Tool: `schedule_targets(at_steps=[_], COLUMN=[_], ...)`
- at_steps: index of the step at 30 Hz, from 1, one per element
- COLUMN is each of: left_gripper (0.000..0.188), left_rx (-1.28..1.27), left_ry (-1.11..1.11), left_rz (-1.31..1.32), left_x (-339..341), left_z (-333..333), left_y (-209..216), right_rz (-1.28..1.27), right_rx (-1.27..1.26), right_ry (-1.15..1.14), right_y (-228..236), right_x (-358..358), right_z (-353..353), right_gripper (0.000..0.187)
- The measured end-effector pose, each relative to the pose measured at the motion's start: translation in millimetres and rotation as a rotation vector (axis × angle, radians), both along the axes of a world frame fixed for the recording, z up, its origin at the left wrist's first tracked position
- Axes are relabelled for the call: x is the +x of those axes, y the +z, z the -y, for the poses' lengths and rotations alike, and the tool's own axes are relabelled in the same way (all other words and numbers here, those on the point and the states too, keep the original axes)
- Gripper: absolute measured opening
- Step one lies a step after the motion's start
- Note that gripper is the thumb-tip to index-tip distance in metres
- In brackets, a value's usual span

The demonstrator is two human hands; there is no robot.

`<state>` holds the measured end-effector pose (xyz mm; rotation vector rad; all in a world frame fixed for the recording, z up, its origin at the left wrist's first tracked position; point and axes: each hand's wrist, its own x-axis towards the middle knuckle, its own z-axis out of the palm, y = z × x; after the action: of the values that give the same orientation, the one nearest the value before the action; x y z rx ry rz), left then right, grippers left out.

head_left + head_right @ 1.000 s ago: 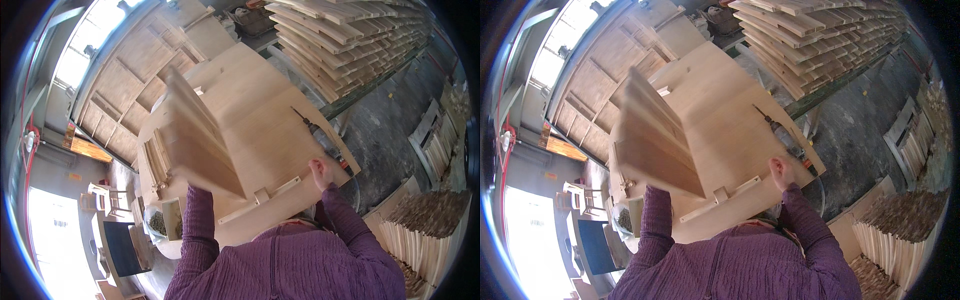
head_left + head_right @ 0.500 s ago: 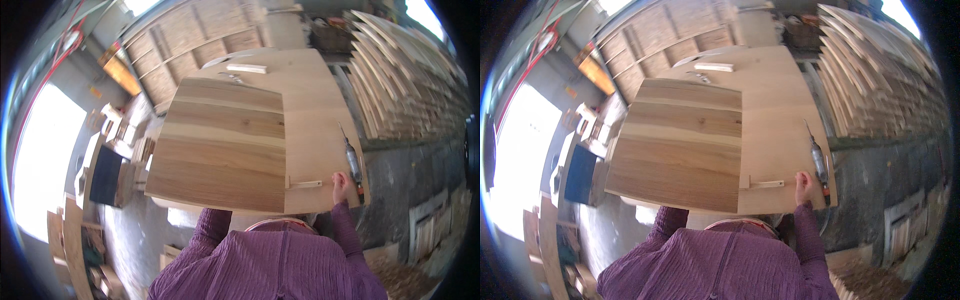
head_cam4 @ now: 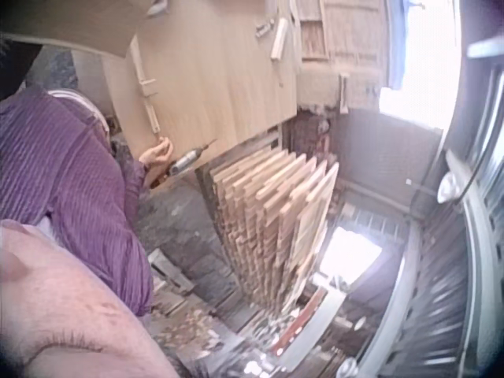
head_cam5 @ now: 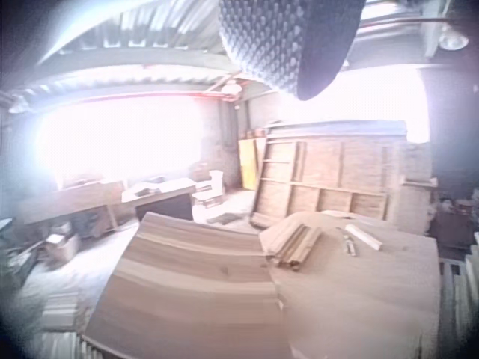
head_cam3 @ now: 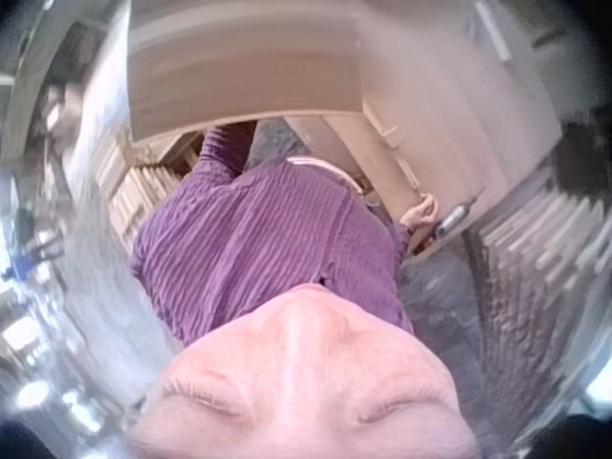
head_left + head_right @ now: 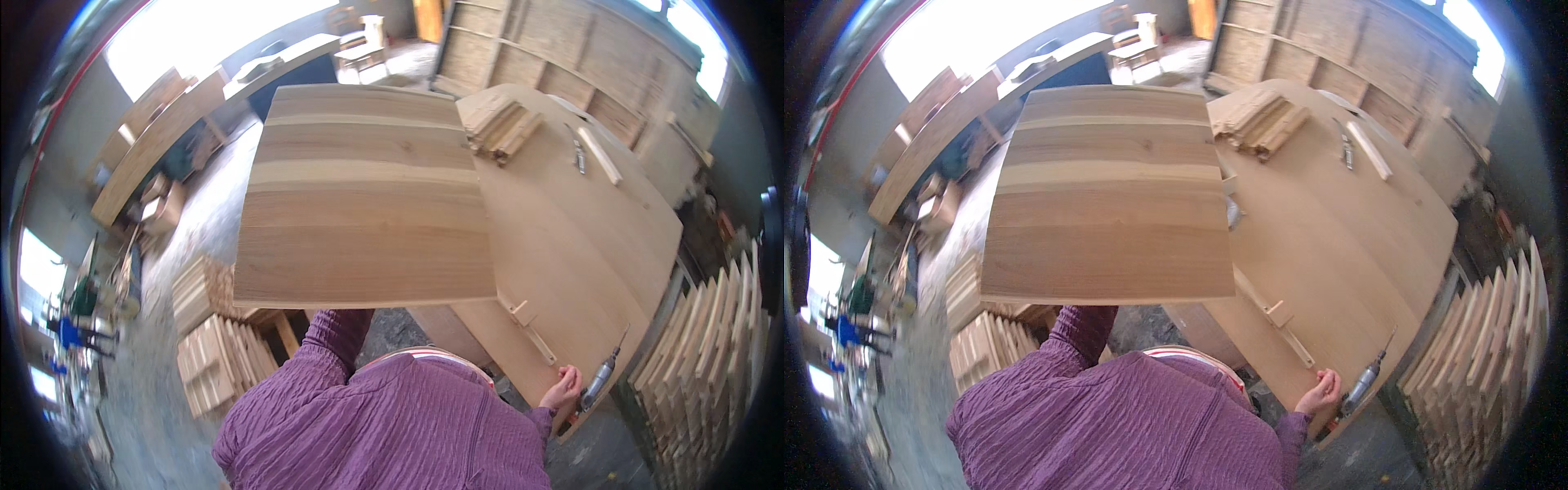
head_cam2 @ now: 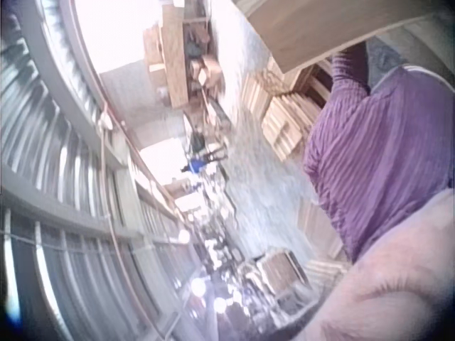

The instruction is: The person uses a pneumatic drill to drive screws into wooden slat panels on a workbench. They repeatedly pick up panels, align them, fasten them, and stack the finished units on the floor. The person also retrieves new panels from a nearby stack and places them on the bench for assembly.

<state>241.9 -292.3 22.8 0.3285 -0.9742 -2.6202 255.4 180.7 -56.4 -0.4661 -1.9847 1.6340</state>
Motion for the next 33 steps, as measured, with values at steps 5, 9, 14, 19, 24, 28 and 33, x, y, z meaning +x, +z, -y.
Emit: schedule_targets(at_steps=[5, 9, 14, 19, 24, 28, 33], left_gripper=[0.032, 0.031, 0.029, 0.028, 0.027, 0.026, 0.029], left_rx=[-0.019, -0.033, -0.041, -0.042, -0.071, -0.163, -0.356], left_ry=[0.226, 0.408, 0.612, 0.809, 1.045, 1.337, 1.705], left_rz=[-0.010, -0.013, -0.007, -0.005, 0.017, 0.163, 0.386], left_x=[66, 131, 204, 268, 323, 367, 395], left_z=[23, 30, 29, 27, 54, 98, 113], left_y=[12, 18, 20, 24, 46, 66, 19], right_rz=[-0.084, -0.201, -0.231, -0.119, -0.061, -0.028, 0.015], right_rx=[-0.061, -0.054, -0.102, -0.230, -0.164, -0.138, -0.110], right_ry=[0.157, 0.371, 0.600, 0.811, 1.017, 1.128, 1.292], right_y=[24, 67, 89, 78, 69, 68, 74], right_x=[-12, -35, -51, -44, -42, -48, -42], right_z=[9, 39, 77, 114, 147, 186, 265], right_gripper=[0.021, 0.020, 0.018, 0.018, 0.018, 0.018, 0.016])
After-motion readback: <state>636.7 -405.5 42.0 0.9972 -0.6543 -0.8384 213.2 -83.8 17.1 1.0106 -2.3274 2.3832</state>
